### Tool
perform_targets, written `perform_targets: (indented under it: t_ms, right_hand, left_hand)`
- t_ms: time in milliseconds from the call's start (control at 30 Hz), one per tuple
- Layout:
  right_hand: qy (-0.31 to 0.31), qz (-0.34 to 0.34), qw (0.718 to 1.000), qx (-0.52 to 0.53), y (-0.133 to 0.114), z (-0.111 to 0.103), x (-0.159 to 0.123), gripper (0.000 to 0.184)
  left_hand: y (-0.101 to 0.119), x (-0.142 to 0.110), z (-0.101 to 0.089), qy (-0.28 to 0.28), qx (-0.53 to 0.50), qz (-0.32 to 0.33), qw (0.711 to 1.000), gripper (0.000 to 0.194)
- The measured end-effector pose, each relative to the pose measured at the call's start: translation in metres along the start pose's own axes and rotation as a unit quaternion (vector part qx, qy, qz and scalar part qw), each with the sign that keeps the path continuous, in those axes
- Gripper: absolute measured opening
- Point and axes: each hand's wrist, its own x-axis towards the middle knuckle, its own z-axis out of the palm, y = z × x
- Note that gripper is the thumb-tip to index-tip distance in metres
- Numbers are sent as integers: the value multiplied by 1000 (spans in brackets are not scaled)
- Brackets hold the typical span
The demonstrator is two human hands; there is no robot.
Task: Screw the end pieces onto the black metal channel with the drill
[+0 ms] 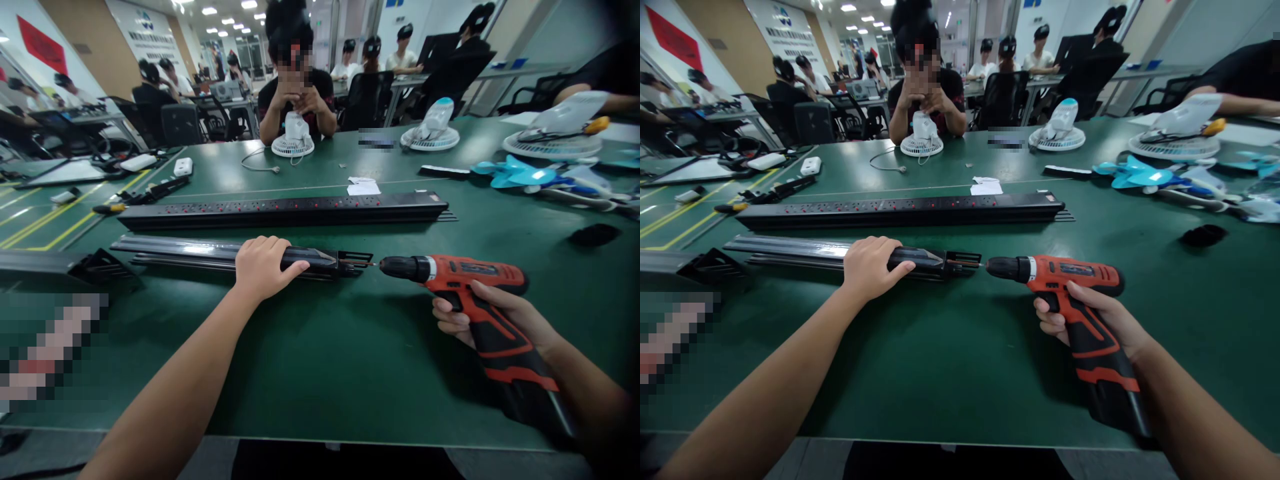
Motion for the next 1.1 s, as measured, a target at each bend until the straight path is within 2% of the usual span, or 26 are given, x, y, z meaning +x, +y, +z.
perform_targets:
  t_ms: [233,467,833,1100]
  right_hand:
    - [-3,13,1000,7,2,-9,3,35]
    - [16,-49,997,65,2,1,6,30]
    - [49,-56,995,68,0,14,9,33]
    - [50,-54,993,87,1,9,9,27]
  left_hand:
    - [0,0,0,-4,-1,1,1000,65]
    - [0,1,-1,-17,2,-3,1000,61]
    - [0,2,-2,-21,-7,-6,1000,60]
    - [2,2,-4,-25,-7,-5,1000,58]
